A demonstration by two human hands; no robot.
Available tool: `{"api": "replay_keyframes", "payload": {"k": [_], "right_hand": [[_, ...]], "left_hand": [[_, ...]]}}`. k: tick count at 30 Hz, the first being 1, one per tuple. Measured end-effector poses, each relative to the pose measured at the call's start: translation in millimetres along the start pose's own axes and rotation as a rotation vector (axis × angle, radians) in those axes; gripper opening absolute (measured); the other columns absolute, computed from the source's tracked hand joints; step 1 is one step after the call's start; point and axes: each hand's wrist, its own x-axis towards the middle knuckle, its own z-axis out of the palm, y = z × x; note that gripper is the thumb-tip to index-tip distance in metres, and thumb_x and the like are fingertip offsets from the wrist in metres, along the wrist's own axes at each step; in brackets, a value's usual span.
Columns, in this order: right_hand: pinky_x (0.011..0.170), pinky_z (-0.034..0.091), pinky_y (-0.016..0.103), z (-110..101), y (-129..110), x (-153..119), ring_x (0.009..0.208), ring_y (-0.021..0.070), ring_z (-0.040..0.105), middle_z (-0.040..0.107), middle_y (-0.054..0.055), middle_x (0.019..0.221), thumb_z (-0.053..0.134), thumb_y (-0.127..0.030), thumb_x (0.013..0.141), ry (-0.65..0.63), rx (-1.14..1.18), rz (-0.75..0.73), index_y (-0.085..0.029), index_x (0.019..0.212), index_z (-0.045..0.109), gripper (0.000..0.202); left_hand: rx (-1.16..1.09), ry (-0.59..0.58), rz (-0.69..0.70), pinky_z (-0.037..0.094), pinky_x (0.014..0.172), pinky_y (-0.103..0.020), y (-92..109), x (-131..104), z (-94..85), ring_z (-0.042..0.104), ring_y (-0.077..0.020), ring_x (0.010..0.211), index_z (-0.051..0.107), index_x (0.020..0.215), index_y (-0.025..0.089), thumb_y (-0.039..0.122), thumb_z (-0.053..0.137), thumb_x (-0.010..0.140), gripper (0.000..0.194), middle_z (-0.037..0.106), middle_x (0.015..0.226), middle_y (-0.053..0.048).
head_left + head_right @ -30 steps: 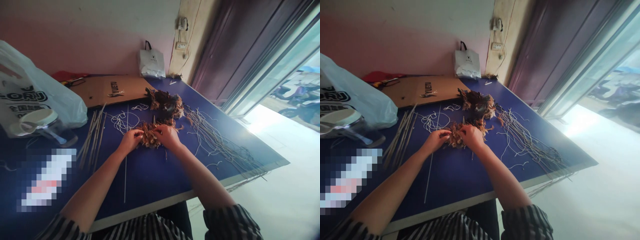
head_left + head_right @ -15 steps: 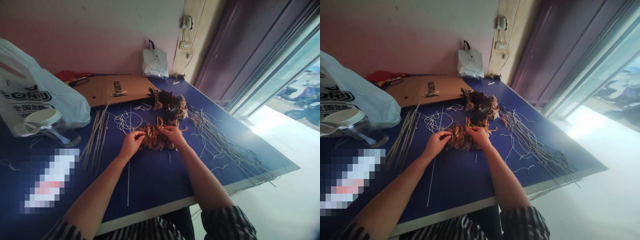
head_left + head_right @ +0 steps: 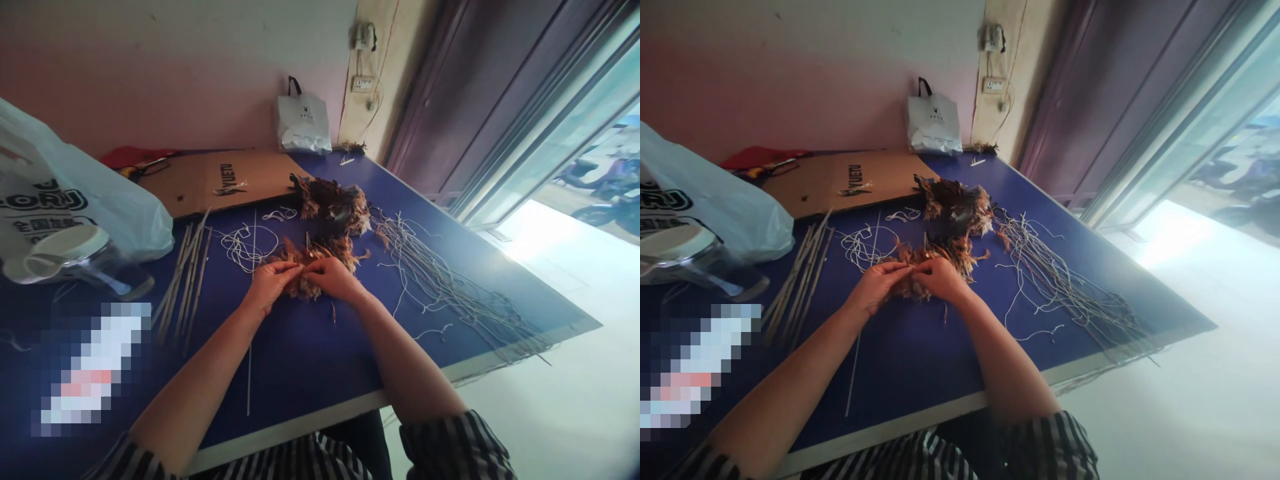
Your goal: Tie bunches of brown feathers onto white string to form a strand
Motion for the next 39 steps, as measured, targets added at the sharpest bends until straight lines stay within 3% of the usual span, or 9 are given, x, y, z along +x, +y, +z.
{"api": "replay_keyframes", "payload": {"k": [4,9,11,14,18,23,30,39], "right_hand": [[0.055,0.036,0.020,-2.9,-1.3,-1.6,0.060,0.0115,0.055,0.065,0.001,0.065,0.055,-0.030,0.073,0.020,-0.155,0.039,-0.018,0.077,0.072,0.021],[0.055,0.036,0.026,5.8,-4.3,-5.3,0.064,0.0187,0.057,0.065,0.007,0.068,0.060,-0.043,0.068,0.009,-0.543,0.147,-0.019,0.070,0.071,0.026],[0.055,0.036,0.026,8.6,-3.9,-5.6,0.064,0.0190,0.057,0.066,0.008,0.070,0.060,-0.038,0.067,-0.004,-0.595,0.155,-0.019,0.070,0.071,0.022],[0.054,0.035,0.024,5.2,-2.1,-4.2,0.059,0.0146,0.055,0.064,0.005,0.063,0.058,-0.028,0.068,-0.031,-0.501,0.115,-0.019,0.067,0.071,0.016],[0.047,0.031,0.020,-5.6,-0.1,-2.1,0.049,0.0089,0.046,0.056,-0.001,0.052,0.058,-0.032,0.068,-0.094,-0.186,0.139,-0.017,0.068,0.070,0.020],[0.047,0.032,0.019,-5.0,4.5,-1.8,0.049,0.0075,0.045,0.057,-0.002,0.056,0.059,-0.035,0.068,-0.140,0.089,0.158,-0.015,0.077,0.069,0.024],[0.055,0.039,0.019,1.5,7.8,-1.6,0.059,0.0097,0.053,0.064,0.000,0.066,0.060,-0.034,0.069,-0.191,0.127,0.125,-0.016,0.078,0.068,0.021],[0.054,0.038,0.019,7.1,0.0,-4.1,0.056,0.0083,0.052,0.062,-0.002,0.063,0.060,-0.033,0.068,-0.243,0.098,0.125,-0.016,0.076,0.070,0.021]], "left_hand": [[-0.060,0.003,-0.030,0.047,0.051,-0.023,3.4,-1.8,-8.4,0.060,-0.0116,0.052,0.065,0.081,0.015,0.030,0.076,0.056,0.032,0.066,0.065,-0.001],[-0.008,0.052,-0.047,0.042,0.044,-0.018,3.9,-6.4,-18.9,0.059,-0.0101,0.051,0.064,0.083,0.013,0.032,0.075,0.058,0.033,0.065,0.060,-0.001],[-0.004,0.052,-0.061,0.042,0.044,-0.018,-0.4,-6.9,-20.8,0.059,-0.0100,0.051,0.064,0.084,0.013,0.033,0.074,0.059,0.033,0.065,0.061,-0.001],[-0.007,0.033,-0.079,0.044,0.047,-0.018,-7.7,-6.9,-21.8,0.059,-0.0100,0.053,0.063,0.083,0.012,0.031,0.074,0.059,0.033,0.064,0.062,-0.001],[-0.026,0.001,-0.103,0.044,0.048,-0.018,-11.8,-9.1,-18.9,0.060,-0.0104,0.054,0.063,0.084,0.012,0.030,0.074,0.059,0.032,0.065,0.063,-0.002],[-0.065,-0.059,-0.099,0.042,0.047,-0.018,-9.9,-13.6,-12.8,0.059,-0.0102,0.055,0.065,0.083,0.012,0.029,0.075,0.059,0.032,0.065,0.066,-0.003],[-0.102,-0.080,-0.084,0.043,0.049,-0.019,-9.1,-14.8,-12.7,0.060,-0.0115,0.056,0.065,0.084,0.012,0.029,0.075,0.059,0.032,0.067,0.066,-0.004],[-0.073,-0.145,-0.068,0.045,0.054,-0.021,-7.8,-18.1,-12.1,0.060,-0.0110,0.054,0.066,0.080,0.012,0.029,0.075,0.059,0.028,0.067,0.062,-0.003]]}}
